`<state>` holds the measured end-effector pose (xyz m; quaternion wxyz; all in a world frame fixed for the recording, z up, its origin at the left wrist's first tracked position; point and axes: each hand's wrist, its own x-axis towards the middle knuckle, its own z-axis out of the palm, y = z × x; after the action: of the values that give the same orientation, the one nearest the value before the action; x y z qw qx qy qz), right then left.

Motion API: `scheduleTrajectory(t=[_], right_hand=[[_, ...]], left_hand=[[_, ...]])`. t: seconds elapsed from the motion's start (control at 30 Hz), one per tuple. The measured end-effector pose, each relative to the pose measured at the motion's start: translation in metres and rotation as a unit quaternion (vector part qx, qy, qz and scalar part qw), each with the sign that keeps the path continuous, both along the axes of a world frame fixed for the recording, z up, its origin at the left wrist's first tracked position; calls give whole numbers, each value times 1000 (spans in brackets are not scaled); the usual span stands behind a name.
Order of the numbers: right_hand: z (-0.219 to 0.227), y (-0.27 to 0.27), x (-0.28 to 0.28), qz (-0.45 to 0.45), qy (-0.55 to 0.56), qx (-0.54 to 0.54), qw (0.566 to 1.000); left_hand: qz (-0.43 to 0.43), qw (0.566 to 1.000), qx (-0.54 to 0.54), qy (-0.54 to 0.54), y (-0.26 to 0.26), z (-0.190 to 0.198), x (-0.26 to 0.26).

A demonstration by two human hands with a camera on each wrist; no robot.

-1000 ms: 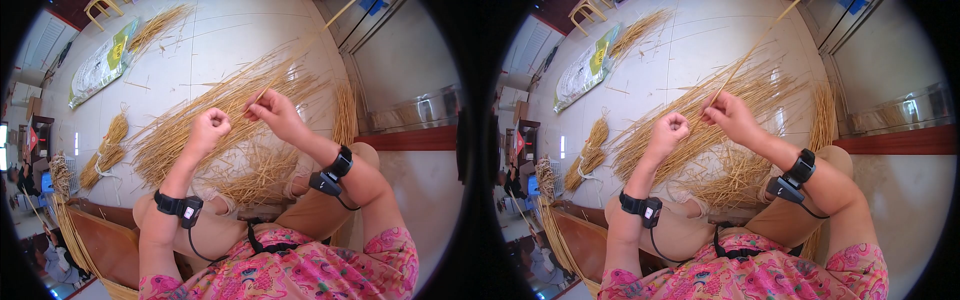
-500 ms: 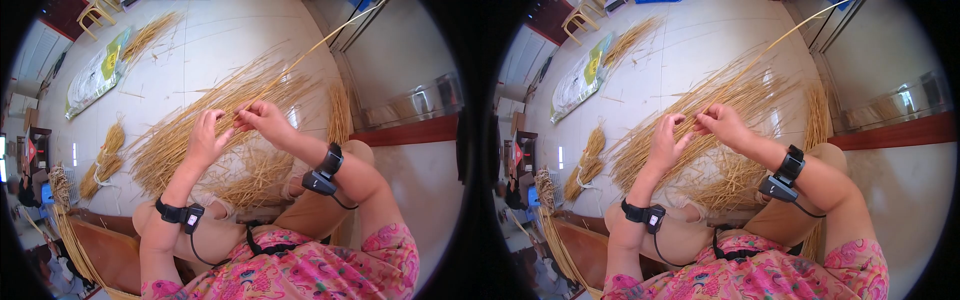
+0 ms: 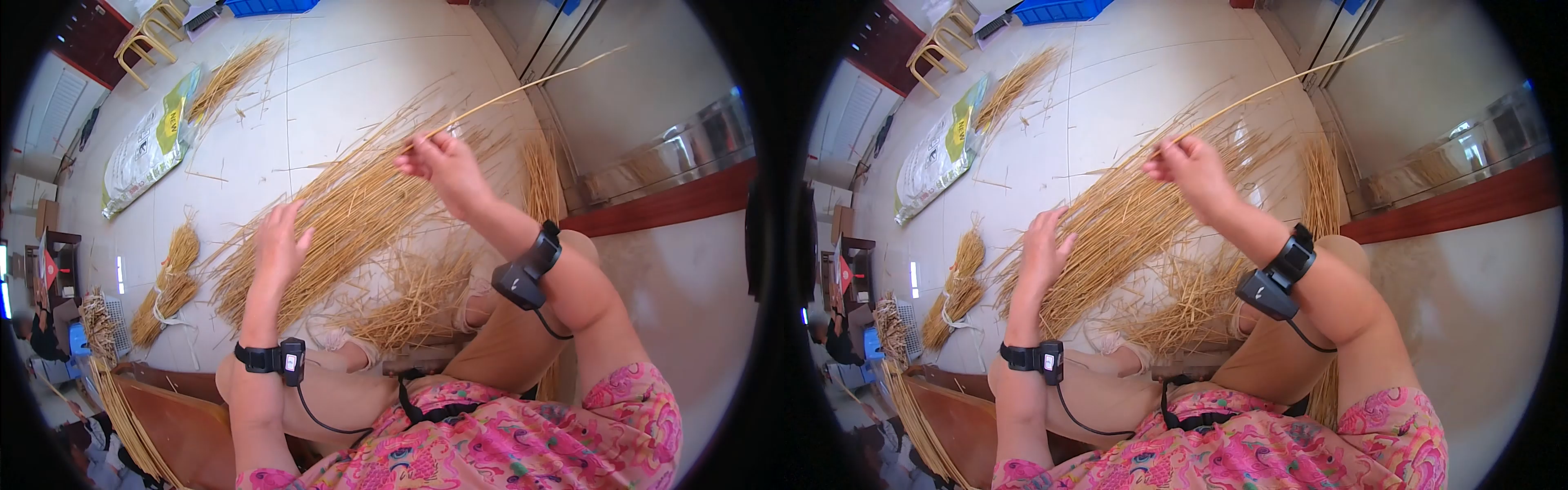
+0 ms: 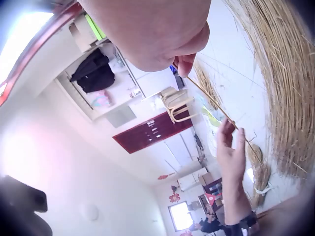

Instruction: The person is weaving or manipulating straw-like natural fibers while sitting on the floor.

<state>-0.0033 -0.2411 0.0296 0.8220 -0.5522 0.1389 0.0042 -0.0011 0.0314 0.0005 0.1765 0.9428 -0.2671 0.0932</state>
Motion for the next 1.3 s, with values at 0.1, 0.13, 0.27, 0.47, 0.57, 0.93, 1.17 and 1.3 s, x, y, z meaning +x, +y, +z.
scheduleTrajectory(t=[0.1,0.13,0.27,0.47,0.57,0.93,1.17,1.3], right_hand=[[-8,23,-14,96,36,-3,995],[-12,29,-19,118,28,-7,993],[-14,35,-26,143,-8,-24,989],[3,9,-7,-35,-43,-18,998],[7,-6,-1,-85,-55,-15,995],[-11,30,-29,128,76,35,988],[-12,36,-33,134,78,24,988],[-7,35,-33,136,86,2,987]], left_hand=[[-74,976,-183,95,-28,0,-5],[-56,967,-205,143,-36,3,-10],[-9,942,-241,236,-46,5,-16],[-19,957,-171,234,-15,-2,-3],[-8,968,-126,215,-5,-4,-2],[-60,934,-254,242,-44,13,-13],[-48,933,-269,235,-48,13,-17],[-55,911,-337,231,-47,5,-16]])
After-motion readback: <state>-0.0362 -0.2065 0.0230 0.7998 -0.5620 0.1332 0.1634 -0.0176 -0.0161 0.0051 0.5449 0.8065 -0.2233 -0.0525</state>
